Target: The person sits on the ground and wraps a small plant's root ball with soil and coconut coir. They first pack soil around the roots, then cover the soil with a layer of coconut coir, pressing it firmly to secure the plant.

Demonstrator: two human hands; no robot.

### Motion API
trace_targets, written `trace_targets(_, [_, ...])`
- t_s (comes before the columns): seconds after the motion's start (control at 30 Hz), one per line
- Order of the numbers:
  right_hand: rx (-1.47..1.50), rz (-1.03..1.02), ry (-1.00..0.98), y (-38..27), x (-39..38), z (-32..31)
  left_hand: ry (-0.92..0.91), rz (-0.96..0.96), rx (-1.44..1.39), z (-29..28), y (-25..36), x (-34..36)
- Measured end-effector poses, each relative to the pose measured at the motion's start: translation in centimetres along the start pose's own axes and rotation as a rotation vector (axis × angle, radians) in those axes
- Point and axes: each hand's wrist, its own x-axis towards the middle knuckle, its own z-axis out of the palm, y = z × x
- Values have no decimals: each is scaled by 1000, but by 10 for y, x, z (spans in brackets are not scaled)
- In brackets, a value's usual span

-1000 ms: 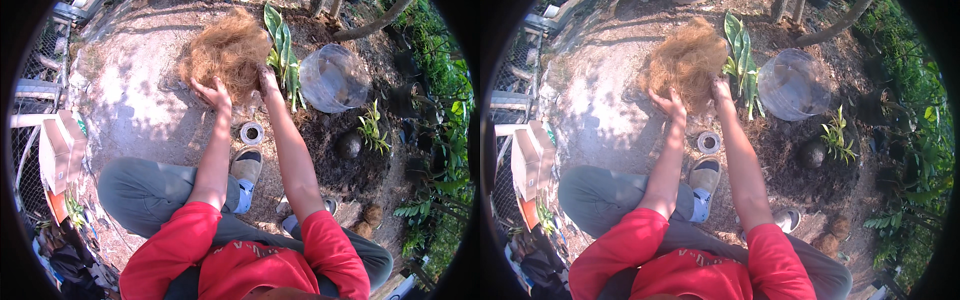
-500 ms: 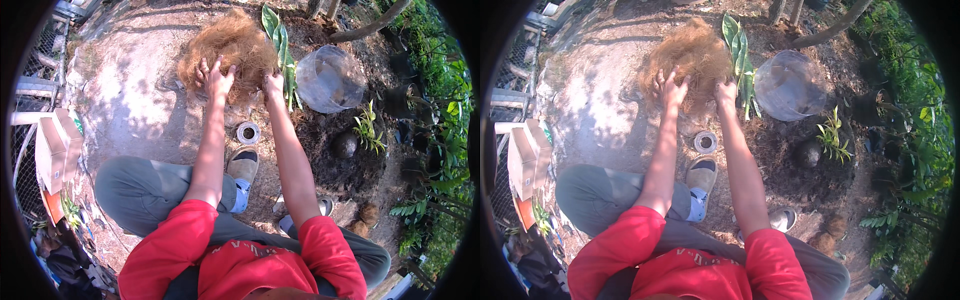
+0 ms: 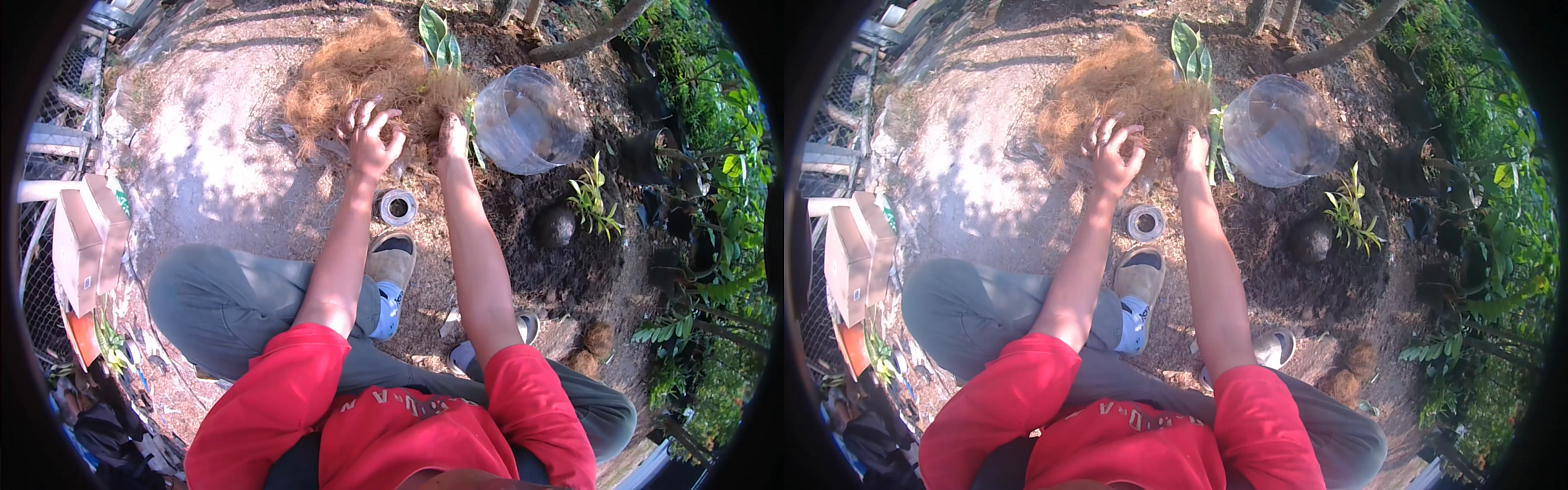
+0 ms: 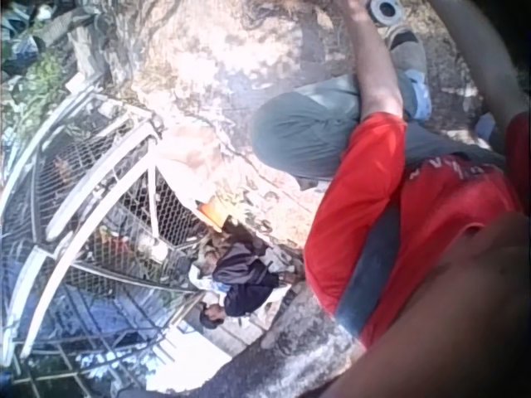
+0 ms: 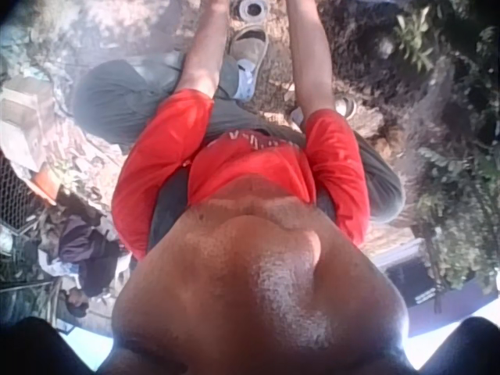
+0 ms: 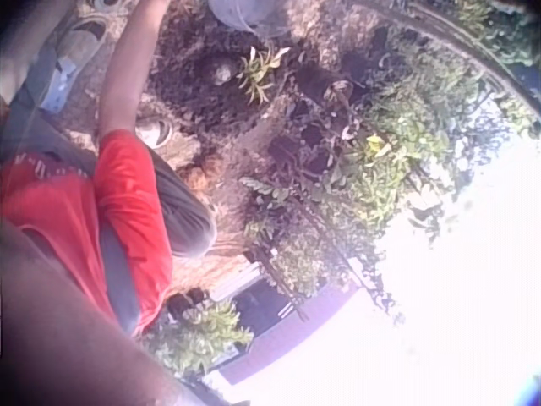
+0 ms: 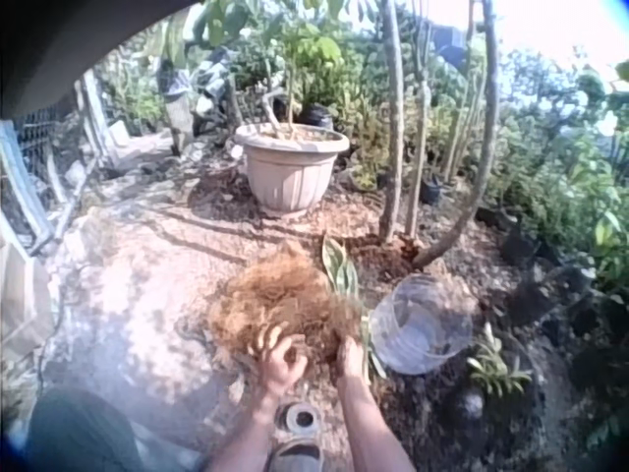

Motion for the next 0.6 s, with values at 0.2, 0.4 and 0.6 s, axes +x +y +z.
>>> trace_targets(0.2, [-125,-2,-112,-10,12,-2,-45,-80,-187,1,-4,-5])
trace_targets(0.4, [-464,-59,-85,-22,-1,11,130,-240,-406,7,-15,-2])
trace_targets(0.6, [-1050,-515,213,-25,-44,26,261,-333,-503,4,-8,15])
